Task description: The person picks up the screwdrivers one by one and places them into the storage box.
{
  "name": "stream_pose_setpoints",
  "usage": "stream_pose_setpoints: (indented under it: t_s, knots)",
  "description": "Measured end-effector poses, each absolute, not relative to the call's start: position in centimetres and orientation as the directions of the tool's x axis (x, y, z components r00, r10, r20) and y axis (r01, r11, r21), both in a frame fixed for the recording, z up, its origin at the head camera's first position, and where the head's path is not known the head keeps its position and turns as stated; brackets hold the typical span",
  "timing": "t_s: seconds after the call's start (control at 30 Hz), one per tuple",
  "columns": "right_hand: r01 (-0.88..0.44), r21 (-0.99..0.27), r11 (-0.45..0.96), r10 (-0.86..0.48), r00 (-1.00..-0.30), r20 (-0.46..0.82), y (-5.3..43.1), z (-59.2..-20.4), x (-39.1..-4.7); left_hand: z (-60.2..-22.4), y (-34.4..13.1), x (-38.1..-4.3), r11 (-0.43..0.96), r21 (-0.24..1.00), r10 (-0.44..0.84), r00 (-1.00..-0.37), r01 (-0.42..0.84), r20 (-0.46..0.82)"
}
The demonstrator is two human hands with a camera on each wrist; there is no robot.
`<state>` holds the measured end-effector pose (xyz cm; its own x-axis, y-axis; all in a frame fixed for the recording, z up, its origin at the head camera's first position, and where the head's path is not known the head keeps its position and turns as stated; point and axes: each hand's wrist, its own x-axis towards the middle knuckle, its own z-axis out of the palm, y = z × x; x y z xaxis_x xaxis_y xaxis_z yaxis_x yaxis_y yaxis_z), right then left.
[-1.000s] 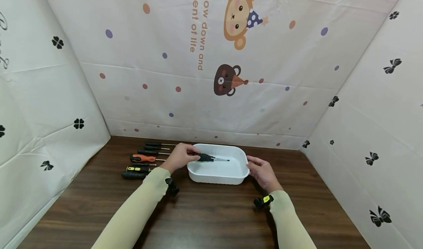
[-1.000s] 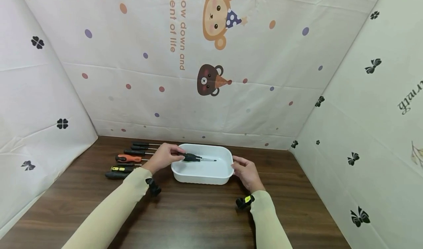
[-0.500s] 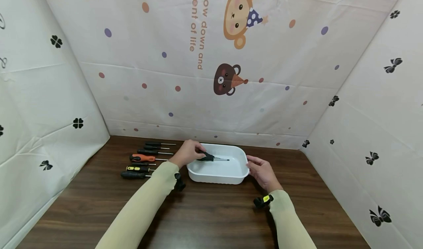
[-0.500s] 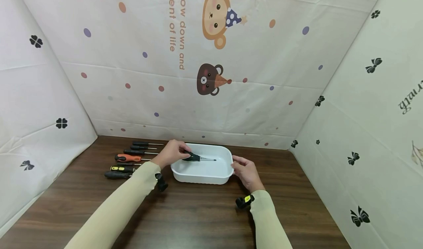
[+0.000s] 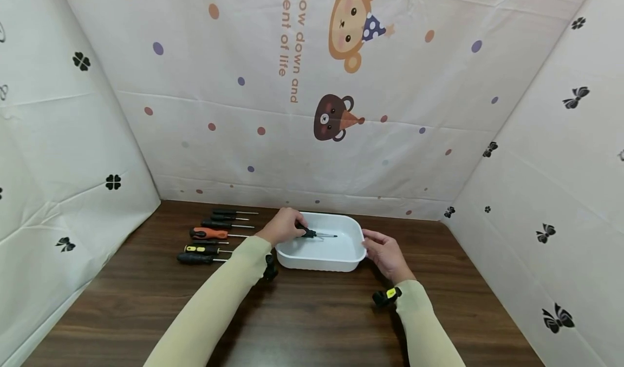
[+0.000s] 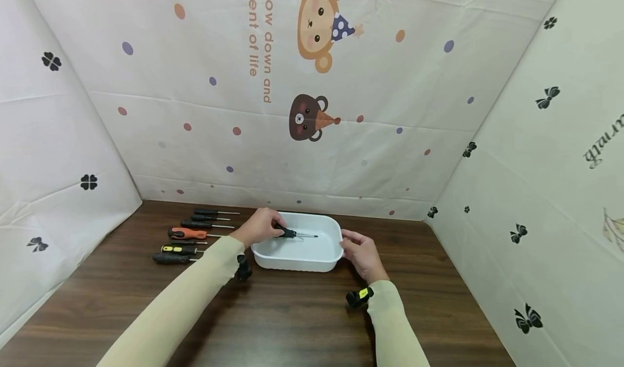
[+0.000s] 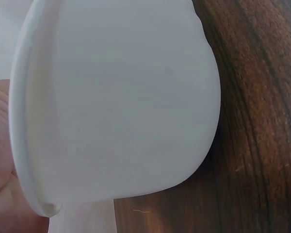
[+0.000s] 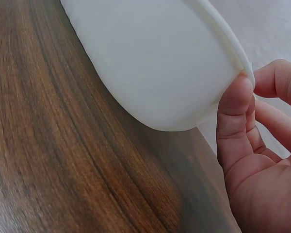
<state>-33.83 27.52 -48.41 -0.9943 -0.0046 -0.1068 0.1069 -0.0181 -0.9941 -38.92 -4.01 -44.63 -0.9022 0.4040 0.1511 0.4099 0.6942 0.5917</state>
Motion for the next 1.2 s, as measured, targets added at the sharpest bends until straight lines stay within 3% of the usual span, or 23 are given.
stream_pose_setpoints:
  t_s: [0.2,0.5,1.2]
  knots:
    - [0.111,-0.993,-0.026,-0.002,-0.994,-0.111,27.6,-48.4,-33.9,-44.8,-3.8,-39.2,0.715,0.553,0.432,-0.892,0.428,0.131]
    - [0.126,-0.992,-0.016,-0.007,-0.992,-0.126,27.4,-48.4,-33.9,-45.5,-3.7,-39.5,0.743,0.394,0.515,-0.838,0.541,0.178]
    - [0.120,-0.993,-0.006,-0.011,-0.993,-0.120,27.5,-48.4,-33.9,-45.6,-2.8,-39.2,0.790,0.199,0.556,-0.815,0.580,0.166]
